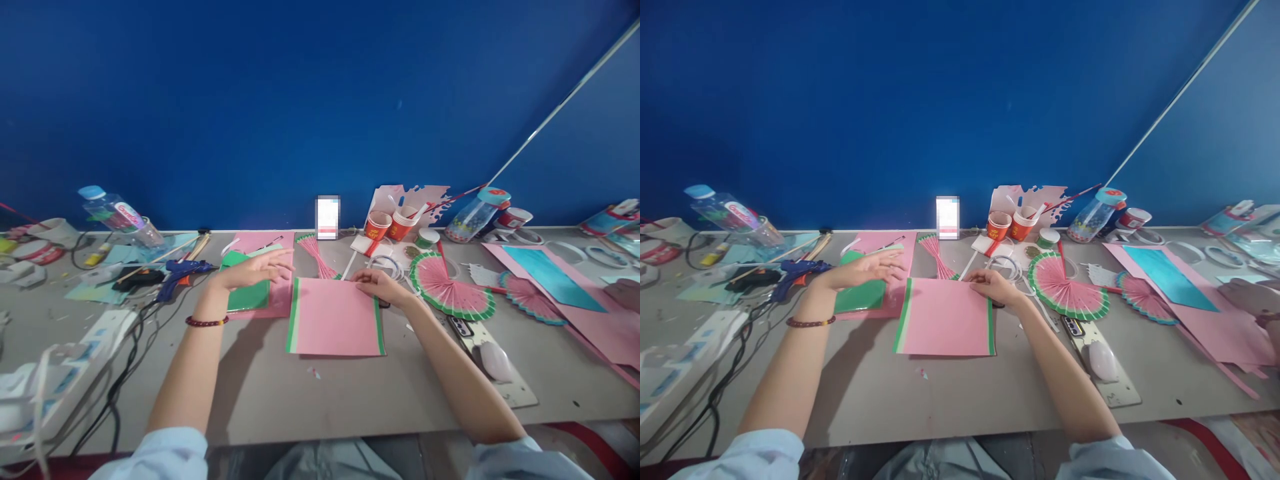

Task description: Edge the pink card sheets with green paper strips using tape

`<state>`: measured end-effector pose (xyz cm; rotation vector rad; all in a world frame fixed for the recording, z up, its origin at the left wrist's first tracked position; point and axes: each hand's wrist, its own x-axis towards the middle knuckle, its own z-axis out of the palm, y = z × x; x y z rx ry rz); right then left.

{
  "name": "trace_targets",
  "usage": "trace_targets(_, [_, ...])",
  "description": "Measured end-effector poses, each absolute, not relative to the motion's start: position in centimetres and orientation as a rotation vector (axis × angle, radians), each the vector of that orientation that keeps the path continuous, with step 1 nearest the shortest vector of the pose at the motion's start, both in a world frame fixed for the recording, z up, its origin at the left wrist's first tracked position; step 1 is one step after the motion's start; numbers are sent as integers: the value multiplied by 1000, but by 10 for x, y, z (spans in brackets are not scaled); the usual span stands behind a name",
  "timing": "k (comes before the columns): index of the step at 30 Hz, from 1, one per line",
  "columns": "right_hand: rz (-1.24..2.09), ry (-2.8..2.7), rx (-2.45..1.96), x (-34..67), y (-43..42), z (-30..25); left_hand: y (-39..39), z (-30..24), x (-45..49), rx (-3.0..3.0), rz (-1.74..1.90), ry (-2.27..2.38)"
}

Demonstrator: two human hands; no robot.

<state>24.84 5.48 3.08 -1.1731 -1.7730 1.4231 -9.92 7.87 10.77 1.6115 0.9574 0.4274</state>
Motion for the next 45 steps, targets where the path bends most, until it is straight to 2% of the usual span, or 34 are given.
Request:
trace_targets(3, [1243, -1944, -1259, 245, 53, 30, 98, 90, -130, 1833, 573, 1353])
trace_targets(6, [1106, -2040, -1314, 239, 51, 29, 115, 67, -155, 1996, 535, 1688])
trace_targets(13, [855, -2187, -1305, 230, 44, 30, 120, 45, -157, 2314, 378, 1656])
trace_targets(22, [515, -2300, -1435, 226, 39, 40, 111, 65, -141, 2398, 417, 1750])
trace_targets(26, [444, -2257, -1615, 234, 39, 54, 101, 90, -136, 2330, 463, 1922])
trace_targets(29, [398, -2231, -1807, 243, 33, 68, 89, 111, -128, 2348, 634, 2034])
trace_targets(37, [303, -2258, -2106, 262, 6, 64, 56, 144, -86, 1966, 995, 1715])
trace_targets(45, [233, -2190, -2072, 264, 5, 36, 62, 115, -46, 1377, 1204, 1354])
